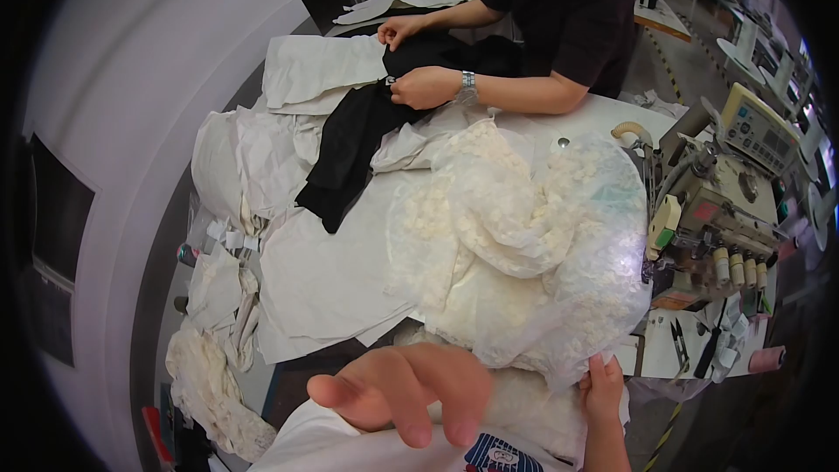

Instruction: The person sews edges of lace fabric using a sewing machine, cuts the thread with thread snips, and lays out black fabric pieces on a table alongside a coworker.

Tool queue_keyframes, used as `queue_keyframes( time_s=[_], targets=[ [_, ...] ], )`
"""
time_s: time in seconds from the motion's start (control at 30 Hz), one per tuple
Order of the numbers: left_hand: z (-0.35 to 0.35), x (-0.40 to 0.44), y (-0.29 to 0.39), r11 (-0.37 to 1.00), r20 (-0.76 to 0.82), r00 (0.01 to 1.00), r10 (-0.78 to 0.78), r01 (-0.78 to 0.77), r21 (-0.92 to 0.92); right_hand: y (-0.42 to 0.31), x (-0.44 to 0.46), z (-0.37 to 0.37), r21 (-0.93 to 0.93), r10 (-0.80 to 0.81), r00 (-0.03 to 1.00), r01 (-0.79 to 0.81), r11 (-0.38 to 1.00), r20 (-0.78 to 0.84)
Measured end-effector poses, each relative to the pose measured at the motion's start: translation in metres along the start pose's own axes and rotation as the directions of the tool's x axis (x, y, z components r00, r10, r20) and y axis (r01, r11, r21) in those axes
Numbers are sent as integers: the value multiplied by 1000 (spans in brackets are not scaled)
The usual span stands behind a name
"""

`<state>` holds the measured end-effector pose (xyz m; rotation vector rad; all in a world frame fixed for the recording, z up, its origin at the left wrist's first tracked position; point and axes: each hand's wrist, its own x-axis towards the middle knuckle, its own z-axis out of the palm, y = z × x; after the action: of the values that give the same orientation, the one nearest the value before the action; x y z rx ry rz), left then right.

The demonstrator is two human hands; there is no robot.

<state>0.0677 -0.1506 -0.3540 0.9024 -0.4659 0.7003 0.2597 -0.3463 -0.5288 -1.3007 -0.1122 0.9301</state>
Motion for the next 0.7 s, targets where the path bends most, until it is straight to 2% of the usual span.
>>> queue_keyframes(
  time_s=[0.07,0.13,0.33,0.47,0.53,0.57,0.67,0.7],
  targets=[
    [-3,-2,2,999,-40,999,-8,9,31,-1,0,2,-2,-3,1000,3,1000,-9],
    [-6,-5,2,992,-68,996,59,-51,114,0,0,2,-1,-2,1000,2,1000,-17],
    [-23,-12,17,972,-4,1000,-6,7,235,0,0,0,-27,-2,1000,2,1000,1],
    [-25,-20,19,967,-43,999,-6,16,254,1,1,1,-2,9,1000,-9,1000,-6],
    [-28,-23,16,983,-71,992,102,-90,158,1,0,1,16,10,1000,-10,1000,3],
    [-31,-24,18,983,-69,992,101,-89,158,0,0,3,15,12,1000,-12,1000,-3],
    [-48,-25,37,903,-196,979,64,27,429,-1,-1,5,23,14,1000,-14,1000,-4],
    [-61,-25,45,791,-280,959,52,132,597,-1,0,5,31,15,1000,-15,999,1]
  ],
)
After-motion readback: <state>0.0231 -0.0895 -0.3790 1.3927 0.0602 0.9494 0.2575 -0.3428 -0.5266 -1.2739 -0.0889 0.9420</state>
